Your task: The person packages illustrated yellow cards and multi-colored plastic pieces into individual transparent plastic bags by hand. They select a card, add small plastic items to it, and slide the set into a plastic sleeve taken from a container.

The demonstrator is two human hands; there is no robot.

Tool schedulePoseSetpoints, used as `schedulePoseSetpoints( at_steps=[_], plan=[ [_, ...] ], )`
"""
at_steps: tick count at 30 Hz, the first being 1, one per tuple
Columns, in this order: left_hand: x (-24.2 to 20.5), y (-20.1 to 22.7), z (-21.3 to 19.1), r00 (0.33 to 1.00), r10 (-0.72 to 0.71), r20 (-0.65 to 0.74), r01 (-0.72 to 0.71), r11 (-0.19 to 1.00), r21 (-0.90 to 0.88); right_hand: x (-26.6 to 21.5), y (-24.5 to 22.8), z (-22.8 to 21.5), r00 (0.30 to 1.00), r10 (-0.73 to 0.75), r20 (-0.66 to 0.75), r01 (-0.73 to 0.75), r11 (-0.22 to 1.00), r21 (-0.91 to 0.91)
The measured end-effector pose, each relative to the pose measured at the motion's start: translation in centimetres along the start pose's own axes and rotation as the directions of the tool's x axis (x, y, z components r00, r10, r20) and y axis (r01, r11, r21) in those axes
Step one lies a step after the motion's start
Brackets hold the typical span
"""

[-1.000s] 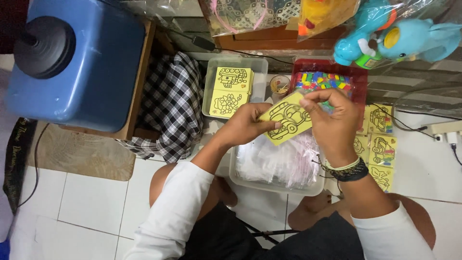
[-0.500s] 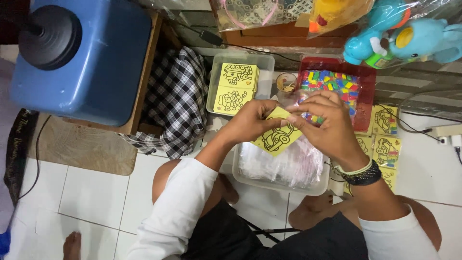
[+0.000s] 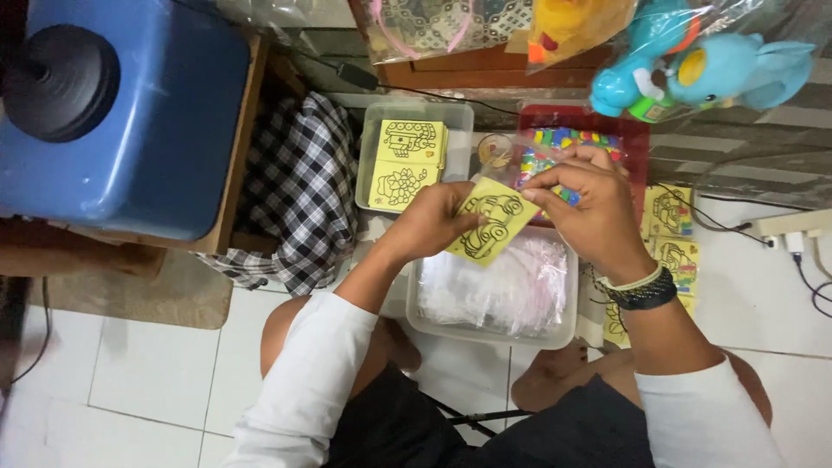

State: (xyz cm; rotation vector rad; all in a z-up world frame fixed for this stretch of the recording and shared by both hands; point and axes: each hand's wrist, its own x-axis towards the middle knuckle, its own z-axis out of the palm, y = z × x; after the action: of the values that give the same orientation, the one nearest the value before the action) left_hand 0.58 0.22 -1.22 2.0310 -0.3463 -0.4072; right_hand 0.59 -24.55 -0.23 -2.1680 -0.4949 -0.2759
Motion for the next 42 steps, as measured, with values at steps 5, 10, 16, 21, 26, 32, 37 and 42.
schedulePoseSetpoints(
  at_steps=[5, 10, 16, 21, 26, 32, 37, 42],
  plan=[
    [0.7, 0.4, 0.1, 0.994, -0.047, -0.104, 0.061, 0.989, 0.134, 0.6, 0.8, -0.2, 1.000, -0.013, -0.022, 0.015, 0.993, 0.115],
    [1.1, -0.3, -1.2, 0.970, -0.089, -0.227, 0.122, 0.983, 0.134, 1.6, 5.2, -1.8, 0.966, 0.233, -0.110, -0.198, 0.944, 0.264],
    [0.7, -0.2, -2.5, 0.946, -0.082, -0.312, 0.129, 0.983, 0.132, -0.7, 18.2, 2.6, 0.965, 0.261, 0.029, -0.224, 0.877, -0.424],
    [-0.1, 0.2, -3.0, 0.942, -0.052, -0.331, 0.079, 0.994, 0.071, -1.7, 17.9, 4.6, 0.837, 0.524, 0.157, -0.264, 0.639, -0.723],
    [-0.2, 0.3, -3.1, 0.933, -0.013, -0.359, 0.027, 0.999, 0.035, -1.5, 18.5, 3.3, 0.873, 0.468, 0.137, -0.308, 0.747, -0.589],
    [0.2, -0.8, -2.9, 0.924, -0.008, -0.382, 0.014, 1.000, 0.013, 0.4, 7.8, -0.7, 0.960, 0.276, -0.046, -0.279, 0.956, -0.087],
    [-0.3, 0.4, -2.7, 0.927, 0.126, -0.353, -0.134, 0.991, 0.000, 2.4, -0.9, -6.2, 0.948, 0.310, -0.074, -0.285, 0.929, 0.235],
    [0.1, 0.6, -1.8, 0.927, 0.143, -0.347, -0.091, 0.983, 0.161, 2.4, -8.5, -8.3, 0.997, -0.025, -0.072, 0.023, 0.999, -0.025]
  ],
)
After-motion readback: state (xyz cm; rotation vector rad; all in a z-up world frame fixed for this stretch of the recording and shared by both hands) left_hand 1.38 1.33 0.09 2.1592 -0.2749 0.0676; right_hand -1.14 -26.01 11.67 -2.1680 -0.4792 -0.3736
